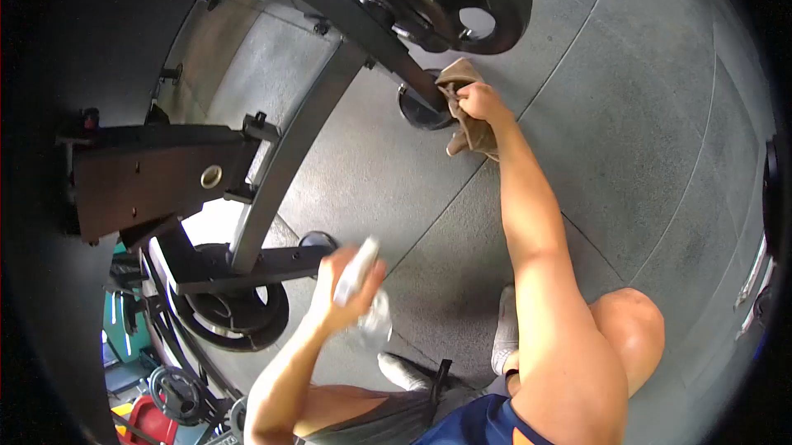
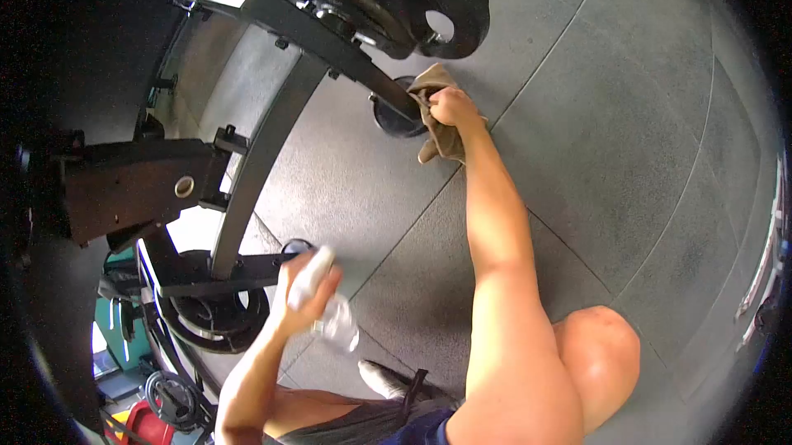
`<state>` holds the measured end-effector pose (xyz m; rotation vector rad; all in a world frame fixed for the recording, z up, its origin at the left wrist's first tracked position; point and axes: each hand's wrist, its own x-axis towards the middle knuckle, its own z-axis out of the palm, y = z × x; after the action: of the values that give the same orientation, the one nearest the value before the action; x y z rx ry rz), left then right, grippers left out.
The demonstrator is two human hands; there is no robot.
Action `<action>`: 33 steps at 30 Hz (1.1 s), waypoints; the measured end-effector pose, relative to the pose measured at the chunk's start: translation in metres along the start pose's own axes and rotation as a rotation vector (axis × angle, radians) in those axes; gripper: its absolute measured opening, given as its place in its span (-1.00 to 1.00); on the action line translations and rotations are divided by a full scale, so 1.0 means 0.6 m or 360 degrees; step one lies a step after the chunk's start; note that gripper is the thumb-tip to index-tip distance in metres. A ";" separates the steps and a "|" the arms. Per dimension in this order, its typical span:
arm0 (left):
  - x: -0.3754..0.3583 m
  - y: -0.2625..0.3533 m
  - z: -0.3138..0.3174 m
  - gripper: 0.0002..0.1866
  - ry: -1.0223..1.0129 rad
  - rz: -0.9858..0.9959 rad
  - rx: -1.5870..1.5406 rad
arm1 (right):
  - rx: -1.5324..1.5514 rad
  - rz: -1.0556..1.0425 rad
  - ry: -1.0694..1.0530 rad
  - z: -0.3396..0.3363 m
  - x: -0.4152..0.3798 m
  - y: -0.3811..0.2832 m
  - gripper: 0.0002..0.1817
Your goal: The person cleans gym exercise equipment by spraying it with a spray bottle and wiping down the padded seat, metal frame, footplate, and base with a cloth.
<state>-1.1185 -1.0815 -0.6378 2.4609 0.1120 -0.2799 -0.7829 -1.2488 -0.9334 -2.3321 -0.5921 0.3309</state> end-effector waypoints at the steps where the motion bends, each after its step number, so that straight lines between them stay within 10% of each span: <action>1: 0.035 -0.029 0.025 -0.75 -0.0019 -0.0129 -0.0159 | 0.0054 0.0115 -0.0021 0.003 -0.016 -0.004 -0.66; 4: 0.174 -0.163 0.133 -0.72 0.0460 -0.0045 0.0206 | 0.0168 0.0328 -0.0032 0.000 -0.030 -0.011 -0.63; 12: 0.393 -0.238 0.179 -0.52 0.0179 -0.0476 0.0136 | 0.0217 0.0259 0.0434 0.008 -0.062 -0.040 -0.66; 28: 0.430 -0.086 0.203 -0.57 0.0606 -0.0302 0.0073 | 0.1099 0.0602 0.0712 -0.011 -0.032 0.000 -0.51; 32: 0.277 -0.076 0.180 -0.71 0.0522 0.0060 0.0227 | 0.1196 0.0096 0.0815 0.045 0.044 -0.007 -0.51; 33: 0.219 -0.049 0.161 -0.77 0.0467 0.0121 0.0043 | 0.1633 0.0166 0.0228 -0.031 0.032 -0.077 -0.53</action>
<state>-1.0115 -1.1166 -0.7594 2.5121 0.1394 0.1146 -0.7738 -1.2194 -0.8897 -1.3746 -0.1460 0.3899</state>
